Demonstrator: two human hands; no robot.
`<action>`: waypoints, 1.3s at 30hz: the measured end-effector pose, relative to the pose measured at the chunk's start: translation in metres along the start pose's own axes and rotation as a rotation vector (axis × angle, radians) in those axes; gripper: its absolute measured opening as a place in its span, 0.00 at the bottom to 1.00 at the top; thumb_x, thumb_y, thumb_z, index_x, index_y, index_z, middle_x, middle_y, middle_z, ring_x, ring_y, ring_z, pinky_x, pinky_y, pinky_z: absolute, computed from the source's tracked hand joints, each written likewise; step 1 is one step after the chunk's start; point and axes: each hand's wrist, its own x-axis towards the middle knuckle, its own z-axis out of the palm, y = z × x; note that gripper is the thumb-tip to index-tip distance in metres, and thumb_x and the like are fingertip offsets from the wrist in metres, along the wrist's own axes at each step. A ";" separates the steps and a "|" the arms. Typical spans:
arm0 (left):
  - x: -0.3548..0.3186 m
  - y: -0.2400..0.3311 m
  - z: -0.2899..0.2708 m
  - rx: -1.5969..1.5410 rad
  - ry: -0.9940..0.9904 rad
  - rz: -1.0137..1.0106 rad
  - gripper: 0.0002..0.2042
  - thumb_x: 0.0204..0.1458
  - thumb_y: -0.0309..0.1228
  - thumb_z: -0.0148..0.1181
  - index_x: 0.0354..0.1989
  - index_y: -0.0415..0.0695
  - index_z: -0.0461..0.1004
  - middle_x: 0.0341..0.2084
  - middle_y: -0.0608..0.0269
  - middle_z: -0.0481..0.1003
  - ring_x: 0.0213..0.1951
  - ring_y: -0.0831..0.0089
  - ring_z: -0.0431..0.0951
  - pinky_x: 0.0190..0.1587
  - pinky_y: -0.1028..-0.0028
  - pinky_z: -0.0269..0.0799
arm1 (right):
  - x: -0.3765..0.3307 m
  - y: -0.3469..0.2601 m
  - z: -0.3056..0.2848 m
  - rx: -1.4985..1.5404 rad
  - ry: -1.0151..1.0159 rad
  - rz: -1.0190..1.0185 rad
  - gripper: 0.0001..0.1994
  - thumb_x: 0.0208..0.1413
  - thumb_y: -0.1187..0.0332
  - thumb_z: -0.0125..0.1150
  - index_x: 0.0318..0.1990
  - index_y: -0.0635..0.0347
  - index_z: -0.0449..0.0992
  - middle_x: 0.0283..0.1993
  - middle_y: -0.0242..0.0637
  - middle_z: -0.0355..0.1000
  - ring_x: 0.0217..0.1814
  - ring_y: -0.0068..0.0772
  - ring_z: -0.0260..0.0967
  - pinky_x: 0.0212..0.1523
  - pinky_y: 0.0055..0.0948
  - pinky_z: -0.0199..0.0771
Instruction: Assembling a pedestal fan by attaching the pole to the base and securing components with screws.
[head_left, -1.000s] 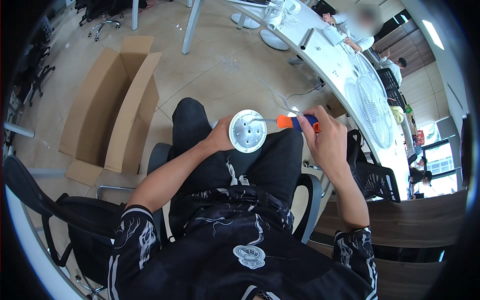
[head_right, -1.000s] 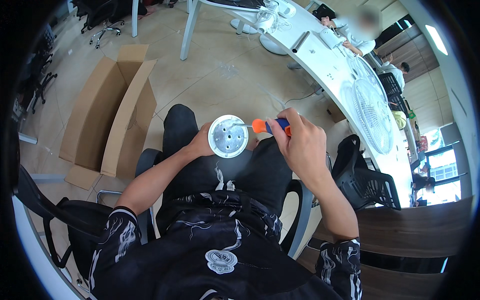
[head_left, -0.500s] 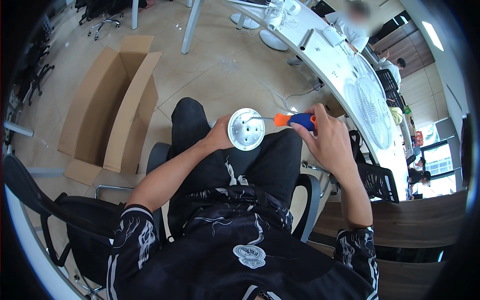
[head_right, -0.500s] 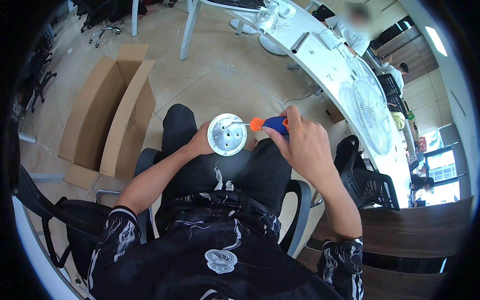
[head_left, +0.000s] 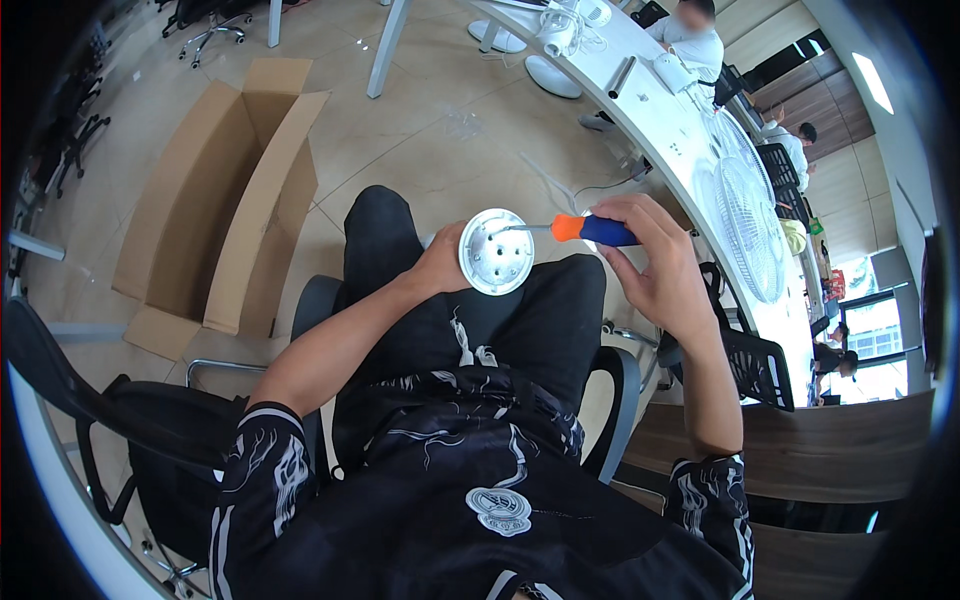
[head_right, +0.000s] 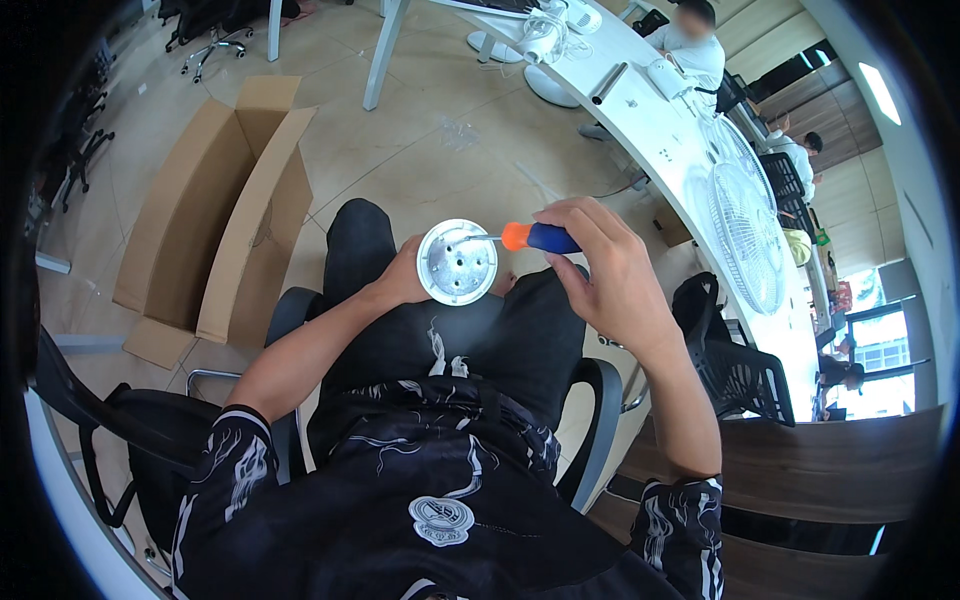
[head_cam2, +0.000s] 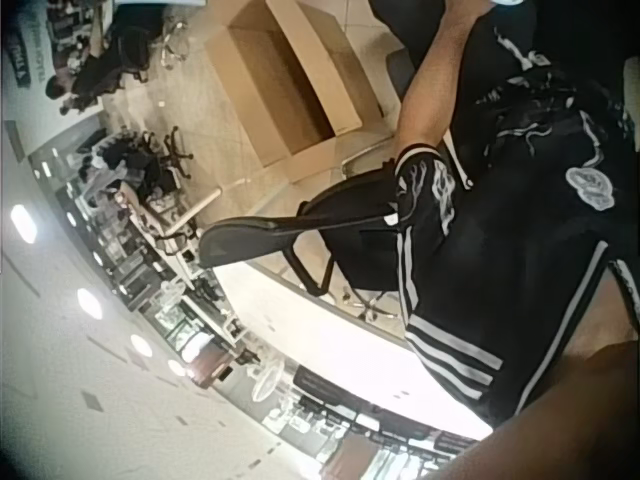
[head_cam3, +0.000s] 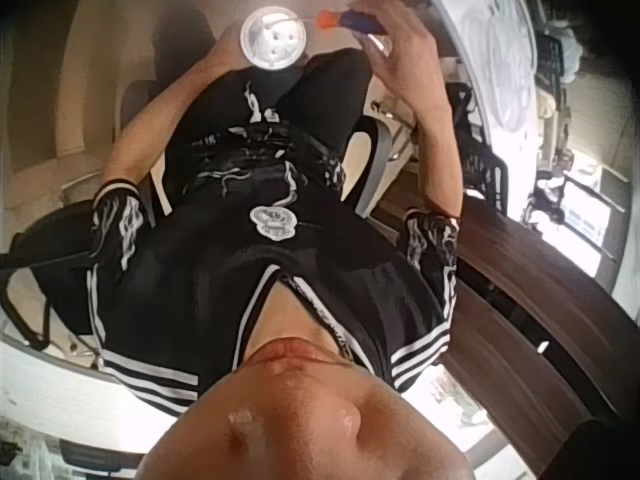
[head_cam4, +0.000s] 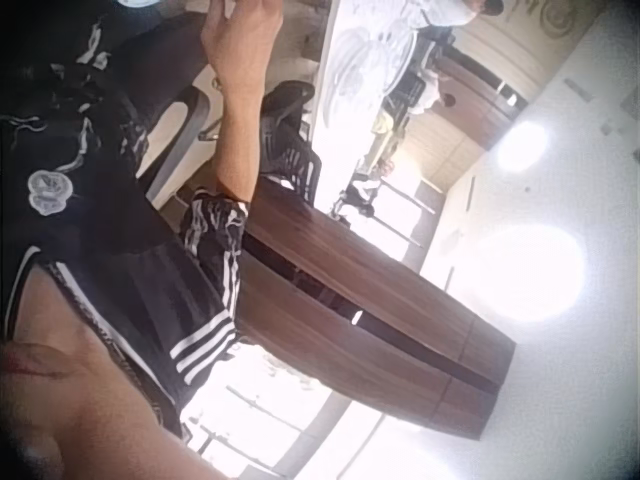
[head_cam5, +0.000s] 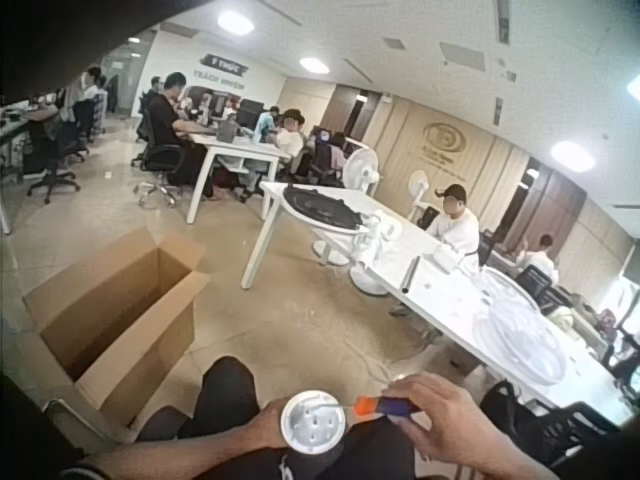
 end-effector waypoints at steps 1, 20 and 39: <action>0.000 0.003 -0.001 -0.002 0.002 -0.003 0.26 0.32 0.32 0.77 0.43 0.39 0.76 0.35 0.50 0.79 0.39 0.53 0.80 0.44 0.63 0.76 | 0.001 0.000 0.000 0.006 -0.004 0.003 0.16 0.48 0.77 0.66 0.46 0.65 0.73 0.39 0.46 0.73 0.36 0.46 0.74 0.37 0.36 0.75; 0.001 0.018 -0.005 -0.042 -0.108 -0.012 0.23 0.35 0.31 0.74 0.44 0.40 0.76 0.36 0.51 0.80 0.39 0.54 0.81 0.44 0.65 0.76 | -0.003 -0.010 0.003 -0.037 -0.026 0.031 0.16 0.47 0.74 0.68 0.44 0.64 0.73 0.39 0.44 0.73 0.37 0.47 0.74 0.40 0.36 0.75; 0.000 0.011 -0.005 -0.024 -0.078 -0.075 0.22 0.32 0.31 0.75 0.39 0.39 0.77 0.32 0.49 0.80 0.37 0.53 0.81 0.41 0.65 0.76 | -0.004 -0.008 0.007 -0.099 0.070 0.128 0.13 0.52 0.68 0.69 0.40 0.64 0.74 0.32 0.46 0.76 0.28 0.45 0.77 0.32 0.33 0.77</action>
